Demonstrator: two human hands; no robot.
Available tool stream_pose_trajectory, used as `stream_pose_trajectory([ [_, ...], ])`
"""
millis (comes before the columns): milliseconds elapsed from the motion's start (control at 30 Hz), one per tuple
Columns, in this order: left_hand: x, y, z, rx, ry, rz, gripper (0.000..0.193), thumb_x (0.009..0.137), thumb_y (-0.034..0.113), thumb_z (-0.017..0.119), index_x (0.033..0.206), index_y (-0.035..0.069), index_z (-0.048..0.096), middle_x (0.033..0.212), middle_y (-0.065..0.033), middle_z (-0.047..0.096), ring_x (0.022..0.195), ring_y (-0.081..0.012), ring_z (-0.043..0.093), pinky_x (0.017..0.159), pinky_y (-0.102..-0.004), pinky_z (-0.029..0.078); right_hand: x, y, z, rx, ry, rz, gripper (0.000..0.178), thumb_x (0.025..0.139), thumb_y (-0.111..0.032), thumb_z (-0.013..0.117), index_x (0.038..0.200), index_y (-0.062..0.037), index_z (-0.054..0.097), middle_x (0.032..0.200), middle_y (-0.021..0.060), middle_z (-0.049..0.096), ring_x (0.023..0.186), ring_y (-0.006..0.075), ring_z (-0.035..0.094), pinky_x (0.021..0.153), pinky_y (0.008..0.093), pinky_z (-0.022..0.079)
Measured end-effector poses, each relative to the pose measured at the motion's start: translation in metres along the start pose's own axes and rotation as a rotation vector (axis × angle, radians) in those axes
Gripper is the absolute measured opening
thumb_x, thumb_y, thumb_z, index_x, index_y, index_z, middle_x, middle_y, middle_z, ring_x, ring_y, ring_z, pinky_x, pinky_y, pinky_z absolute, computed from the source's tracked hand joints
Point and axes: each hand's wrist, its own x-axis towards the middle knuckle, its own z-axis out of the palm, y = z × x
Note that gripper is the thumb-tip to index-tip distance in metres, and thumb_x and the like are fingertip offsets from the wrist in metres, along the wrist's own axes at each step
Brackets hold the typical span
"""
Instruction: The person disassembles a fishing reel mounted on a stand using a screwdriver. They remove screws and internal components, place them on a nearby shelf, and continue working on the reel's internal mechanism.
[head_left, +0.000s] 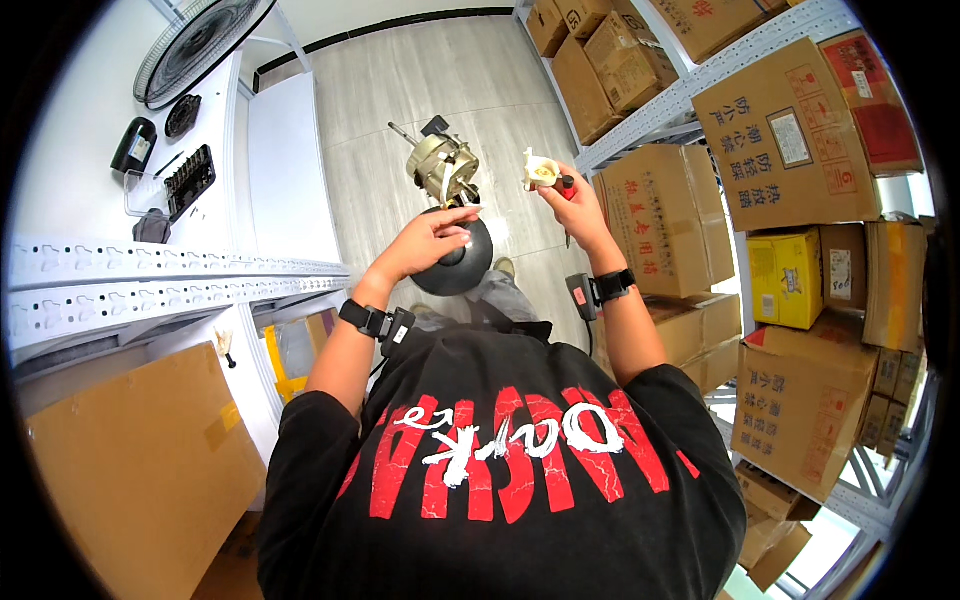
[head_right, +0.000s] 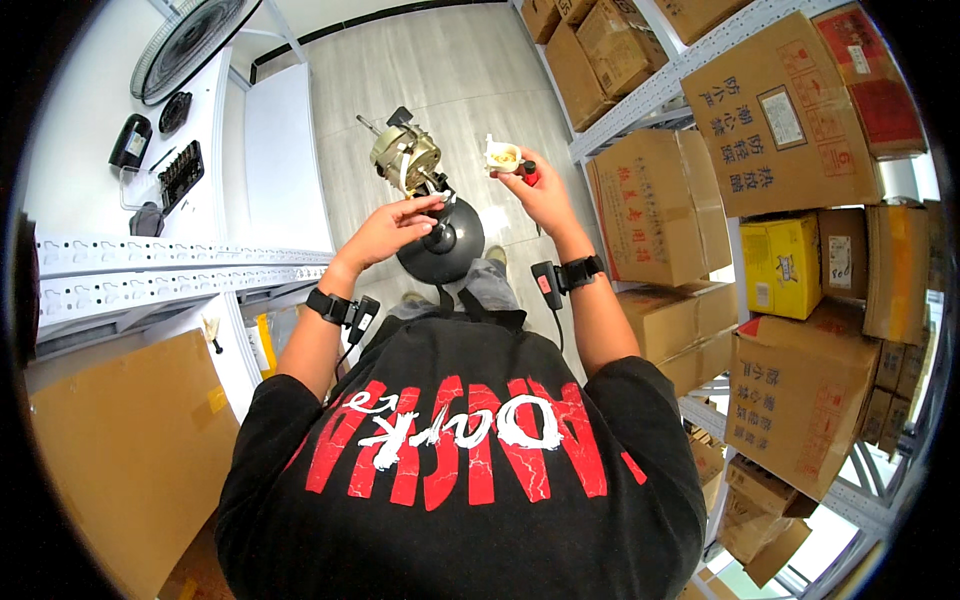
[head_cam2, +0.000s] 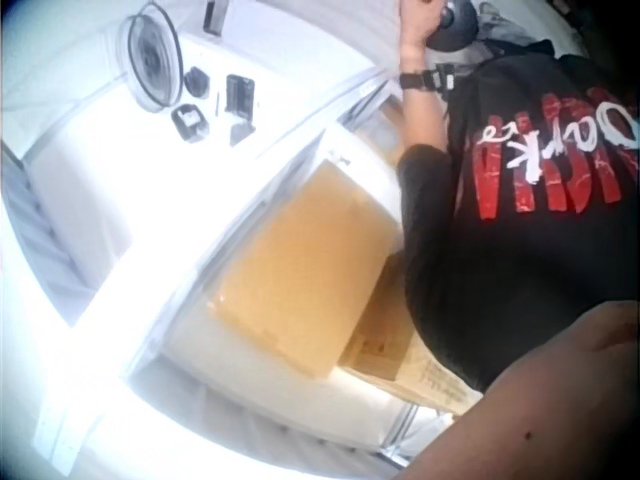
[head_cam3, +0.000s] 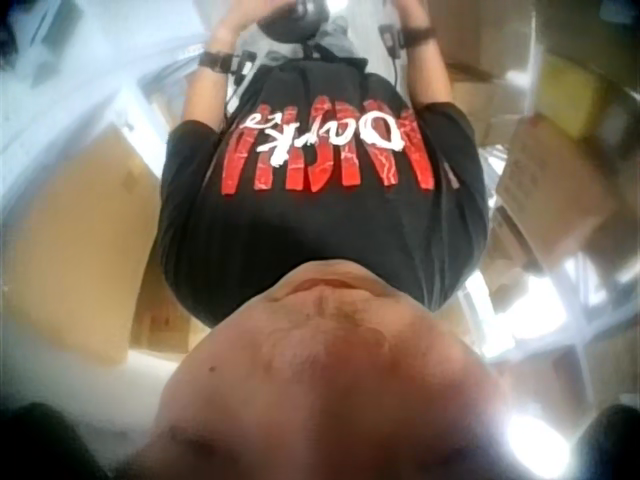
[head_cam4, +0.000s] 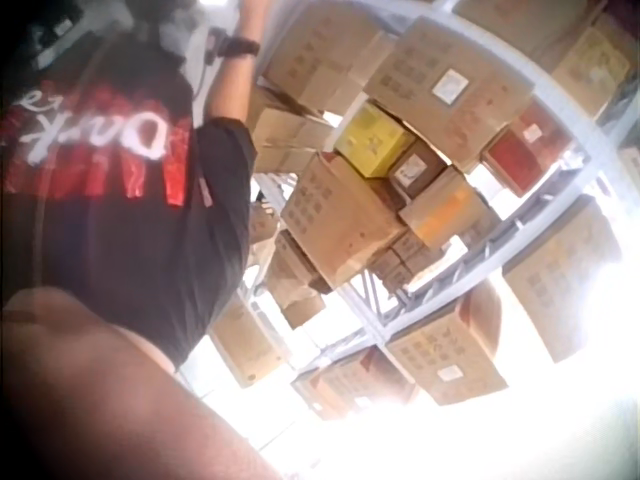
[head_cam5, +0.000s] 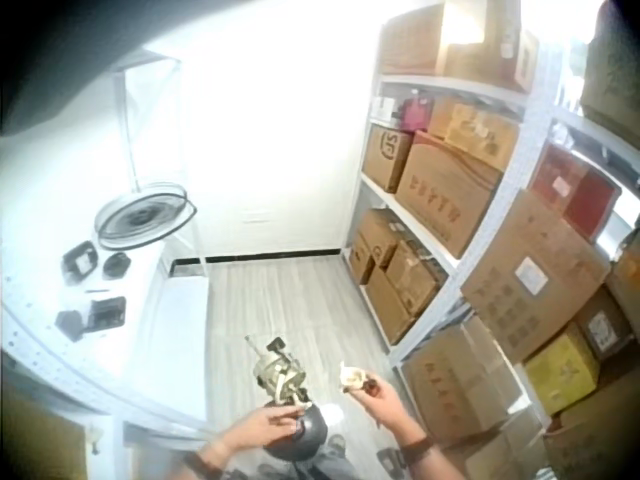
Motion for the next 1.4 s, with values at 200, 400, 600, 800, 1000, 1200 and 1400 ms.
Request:
stream_pose_trajectory([
  [200, 0.029, -0.008, 0.034, 0.135, 0.055, -0.017, 0.080, 0.090, 0.012, 0.071, 0.158, 0.009, 0.028, 0.151, -0.0114, 0.046, 0.118, -0.0209, 0.059, 0.090, -0.0310, 0.051, 0.026, 0.004, -0.030, -0.025, -0.090, 0.011, 0.046, 0.092, -0.007, 0.071, 0.134, 0.0031, 0.054, 0.117, 0.0077, 0.069, 0.106, 0.0130, 0.065, 0.092, 0.0279, 0.051],
  [400, 0.064, -0.005, 0.061, 0.176, 0.205, -0.039, 0.087, 0.093, 0.005, 0.066, 0.162, 0.011, 0.013, 0.161, -0.0153, 0.031, 0.131, -0.0226, 0.051, 0.093, -0.0288, 0.051, 0.072, 0.014, -0.056, 0.063, -0.265, -0.026, 0.047, 0.092, -0.009, 0.072, 0.134, 0.0027, 0.054, 0.117, 0.0067, 0.068, 0.105, 0.0117, 0.064, 0.091, 0.0268, 0.051],
  [600, 0.116, -0.014, 0.084, 0.149, 0.570, 0.006, 0.090, 0.091, 0.002, 0.068, 0.160, 0.003, 0.009, 0.162, -0.0158, 0.027, 0.135, -0.0283, 0.048, 0.101, -0.0359, 0.050, 0.104, 0.007, -0.081, 0.055, -0.504, -0.060, 0.049, 0.092, -0.013, 0.073, 0.135, 0.0018, 0.055, 0.114, 0.0052, 0.067, 0.101, 0.0108, 0.061, 0.088, 0.0273, 0.050],
  [800, 0.145, 0.006, 0.097, 0.153, 0.767, 0.029, 0.077, 0.091, 0.001, 0.067, 0.156, 0.001, 0.024, 0.157, -0.0154, 0.036, 0.130, -0.0250, 0.052, 0.102, -0.0341, 0.048, 0.127, -0.004, -0.090, -0.131, -0.612, -0.174, 0.051, 0.089, -0.019, 0.077, 0.132, 0.0004, 0.059, 0.107, 0.0034, 0.066, 0.088, 0.0088, 0.058, 0.079, 0.0255, 0.049],
  [1000, 0.122, 0.049, 0.109, 0.054, 0.575, -0.075, 0.060, 0.095, 0.005, 0.065, 0.148, -0.003, 0.039, 0.139, -0.0146, 0.055, 0.116, -0.0165, 0.061, 0.099, -0.0315, 0.050, 0.142, -0.021, -0.100, -0.174, -0.688, -0.161, 0.048, 0.088, -0.018, 0.075, 0.131, -0.0034, 0.059, 0.113, 0.0082, 0.069, 0.104, 0.0162, 0.063, 0.092, 0.0325, 0.049],
  [1200, 0.094, 0.123, 0.137, 0.229, 0.819, 0.132, 0.068, 0.086, 0.004, 0.075, 0.146, -0.002, 0.043, 0.135, -0.0142, 0.058, 0.109, -0.0186, 0.064, 0.086, -0.0305, 0.056, 0.137, -0.070, -0.069, 0.086, -0.874, -0.338, 0.048, 0.088, -0.012, 0.075, 0.131, -0.0010, 0.056, 0.120, 0.0082, 0.064, 0.111, 0.0164, 0.060, 0.098, 0.0319, 0.047],
  [1400, 0.063, 0.145, 0.125, 0.230, 0.958, 0.285, 0.072, 0.080, 0.006, 0.082, 0.141, -0.001, 0.045, 0.128, -0.0116, 0.059, 0.108, -0.0186, 0.063, 0.082, -0.0283, 0.054, 0.124, -0.120, -0.032, -0.045, -0.913, -0.425, 0.051, 0.088, -0.008, 0.074, 0.135, -0.0009, 0.053, 0.121, 0.0105, 0.065, 0.110, 0.0182, 0.064, 0.090, 0.0310, 0.052],
])
